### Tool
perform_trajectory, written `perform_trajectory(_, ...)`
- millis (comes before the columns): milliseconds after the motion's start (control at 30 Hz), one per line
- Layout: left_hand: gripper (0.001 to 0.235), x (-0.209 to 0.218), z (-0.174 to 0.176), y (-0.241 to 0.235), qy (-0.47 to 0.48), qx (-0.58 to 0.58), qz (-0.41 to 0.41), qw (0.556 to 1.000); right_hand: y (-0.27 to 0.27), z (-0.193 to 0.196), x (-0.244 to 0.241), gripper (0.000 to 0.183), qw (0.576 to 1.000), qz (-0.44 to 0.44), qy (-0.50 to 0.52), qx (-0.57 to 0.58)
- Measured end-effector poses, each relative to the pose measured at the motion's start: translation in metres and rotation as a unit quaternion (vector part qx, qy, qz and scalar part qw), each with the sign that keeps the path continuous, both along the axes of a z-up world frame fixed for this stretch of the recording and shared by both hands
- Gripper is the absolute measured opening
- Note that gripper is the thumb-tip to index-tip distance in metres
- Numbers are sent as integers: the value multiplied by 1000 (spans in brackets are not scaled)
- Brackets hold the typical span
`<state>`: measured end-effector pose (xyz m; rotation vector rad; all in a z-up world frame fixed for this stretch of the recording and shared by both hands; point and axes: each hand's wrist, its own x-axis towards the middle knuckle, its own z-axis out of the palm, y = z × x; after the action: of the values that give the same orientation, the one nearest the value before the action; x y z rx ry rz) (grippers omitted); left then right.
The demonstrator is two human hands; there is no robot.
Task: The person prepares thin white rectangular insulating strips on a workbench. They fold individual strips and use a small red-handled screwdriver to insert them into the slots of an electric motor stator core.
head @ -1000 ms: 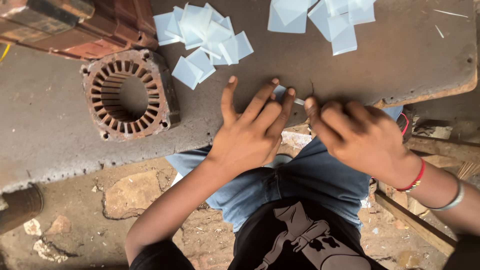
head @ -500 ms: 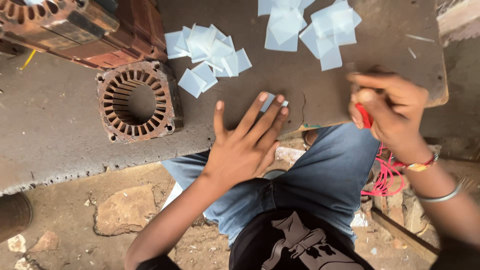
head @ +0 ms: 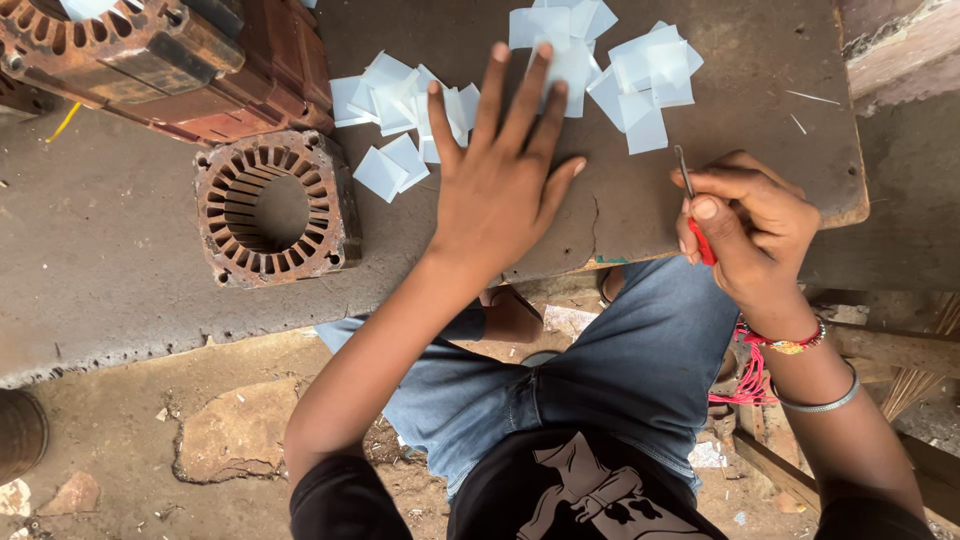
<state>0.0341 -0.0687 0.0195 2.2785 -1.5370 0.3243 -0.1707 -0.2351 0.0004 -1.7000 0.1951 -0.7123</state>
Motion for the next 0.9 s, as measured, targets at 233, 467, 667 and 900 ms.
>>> perform_trajectory(233, 34, -24, 3, 58, 64, 3, -51, 997, 1, 0, -2, 17, 1000, -2, 14, -24)
perform_trajectory(467, 37, -21, -3, 71, 29, -3, -76, 997, 11, 11, 1, 14, 996, -11, 34, -85)
perform_trajectory(667, 53, -28, -10, 73, -76, 13, -113, 991, 40, 40, 5, 50, 930, 11, 211, -301)
perform_trajectory(900, 58, -29, -15, 72, -91, 21, -113, 989, 54, 46, 17, 49, 904, -26, 199, -379)
